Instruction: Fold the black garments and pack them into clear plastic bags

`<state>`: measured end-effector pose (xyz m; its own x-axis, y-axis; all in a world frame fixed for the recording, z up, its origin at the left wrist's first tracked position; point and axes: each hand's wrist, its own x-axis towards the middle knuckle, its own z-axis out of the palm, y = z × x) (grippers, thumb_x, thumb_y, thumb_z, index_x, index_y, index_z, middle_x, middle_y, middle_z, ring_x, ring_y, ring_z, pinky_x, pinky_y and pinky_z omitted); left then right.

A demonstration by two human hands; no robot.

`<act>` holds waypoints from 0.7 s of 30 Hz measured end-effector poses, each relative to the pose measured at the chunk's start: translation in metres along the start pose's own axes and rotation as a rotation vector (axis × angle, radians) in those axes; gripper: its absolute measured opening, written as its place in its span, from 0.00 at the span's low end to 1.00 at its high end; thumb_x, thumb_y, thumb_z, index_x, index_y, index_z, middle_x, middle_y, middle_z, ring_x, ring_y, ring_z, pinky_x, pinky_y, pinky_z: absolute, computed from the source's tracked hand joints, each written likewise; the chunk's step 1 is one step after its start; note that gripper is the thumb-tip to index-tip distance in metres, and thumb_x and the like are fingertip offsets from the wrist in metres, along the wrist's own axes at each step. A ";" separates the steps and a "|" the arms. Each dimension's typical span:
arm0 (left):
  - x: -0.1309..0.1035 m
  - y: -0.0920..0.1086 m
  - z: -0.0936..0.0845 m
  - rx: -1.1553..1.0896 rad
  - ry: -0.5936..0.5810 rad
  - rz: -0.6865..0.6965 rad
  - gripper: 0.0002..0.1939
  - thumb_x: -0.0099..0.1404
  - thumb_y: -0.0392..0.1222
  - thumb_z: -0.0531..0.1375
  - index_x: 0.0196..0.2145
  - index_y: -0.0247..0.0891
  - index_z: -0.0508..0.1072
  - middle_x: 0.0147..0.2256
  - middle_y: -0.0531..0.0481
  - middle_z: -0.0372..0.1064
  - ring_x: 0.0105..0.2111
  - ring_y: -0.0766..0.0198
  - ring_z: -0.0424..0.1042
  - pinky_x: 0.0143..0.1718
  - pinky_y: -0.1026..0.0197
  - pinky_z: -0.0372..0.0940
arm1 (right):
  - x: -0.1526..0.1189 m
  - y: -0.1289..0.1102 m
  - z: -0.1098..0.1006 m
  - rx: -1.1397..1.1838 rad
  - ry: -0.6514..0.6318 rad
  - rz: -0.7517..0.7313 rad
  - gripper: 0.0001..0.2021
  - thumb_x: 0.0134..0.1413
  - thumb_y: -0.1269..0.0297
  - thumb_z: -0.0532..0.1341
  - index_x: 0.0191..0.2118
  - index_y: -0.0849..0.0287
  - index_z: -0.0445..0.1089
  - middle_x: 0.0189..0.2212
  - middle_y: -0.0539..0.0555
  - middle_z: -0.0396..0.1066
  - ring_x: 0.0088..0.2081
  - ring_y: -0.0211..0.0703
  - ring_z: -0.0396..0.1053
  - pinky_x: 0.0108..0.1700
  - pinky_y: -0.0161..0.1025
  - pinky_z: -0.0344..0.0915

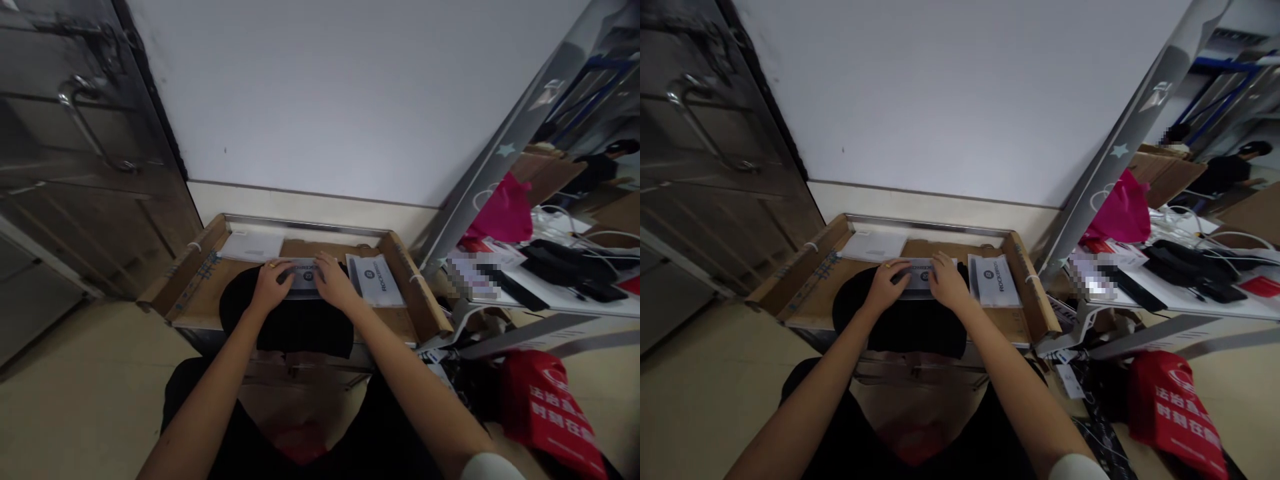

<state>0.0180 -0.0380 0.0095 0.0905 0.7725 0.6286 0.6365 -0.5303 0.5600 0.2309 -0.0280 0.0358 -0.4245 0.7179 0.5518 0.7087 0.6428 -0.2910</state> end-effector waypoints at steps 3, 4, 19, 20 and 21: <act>-0.001 -0.003 0.004 0.071 -0.091 0.010 0.14 0.65 0.39 0.60 0.47 0.44 0.79 0.52 0.48 0.75 0.58 0.54 0.68 0.62 0.45 0.59 | 0.006 0.001 0.021 -0.100 -0.155 0.089 0.23 0.68 0.63 0.52 0.62 0.71 0.65 0.63 0.71 0.63 0.68 0.57 0.56 0.69 0.56 0.53; -0.001 -0.004 0.005 0.090 -0.107 0.003 0.15 0.65 0.37 0.59 0.47 0.44 0.79 0.52 0.49 0.75 0.58 0.54 0.67 0.63 0.45 0.59 | 0.005 0.002 0.025 -0.126 -0.202 0.113 0.25 0.70 0.61 0.51 0.65 0.71 0.62 0.65 0.70 0.61 0.69 0.58 0.54 0.70 0.57 0.51; -0.003 0.004 0.005 0.284 -0.159 -0.096 0.26 0.57 0.25 0.55 0.48 0.43 0.78 0.52 0.47 0.75 0.57 0.52 0.68 0.59 0.46 0.60 | -0.011 0.006 0.023 -0.054 -0.230 0.219 0.28 0.69 0.51 0.51 0.68 0.60 0.60 0.69 0.63 0.55 0.72 0.58 0.46 0.71 0.58 0.43; -0.001 0.009 0.003 0.323 -0.163 -0.109 0.25 0.57 0.25 0.55 0.48 0.42 0.78 0.51 0.45 0.76 0.57 0.50 0.68 0.58 0.44 0.60 | -0.011 0.009 0.024 -0.008 -0.217 0.230 0.29 0.68 0.51 0.53 0.67 0.61 0.61 0.69 0.64 0.55 0.72 0.58 0.47 0.71 0.57 0.43; 0.002 0.016 0.002 0.366 -0.167 -0.128 0.24 0.57 0.26 0.55 0.47 0.40 0.79 0.50 0.43 0.76 0.56 0.48 0.69 0.57 0.43 0.60 | -0.012 0.013 0.025 0.051 -0.195 0.252 0.29 0.67 0.52 0.54 0.67 0.63 0.61 0.69 0.65 0.56 0.72 0.57 0.49 0.71 0.56 0.44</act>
<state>0.0302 -0.0439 0.0187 0.0968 0.8861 0.4533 0.8782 -0.2904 0.3800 0.2309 -0.0213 0.0058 -0.3430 0.8905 0.2988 0.7779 0.4476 -0.4411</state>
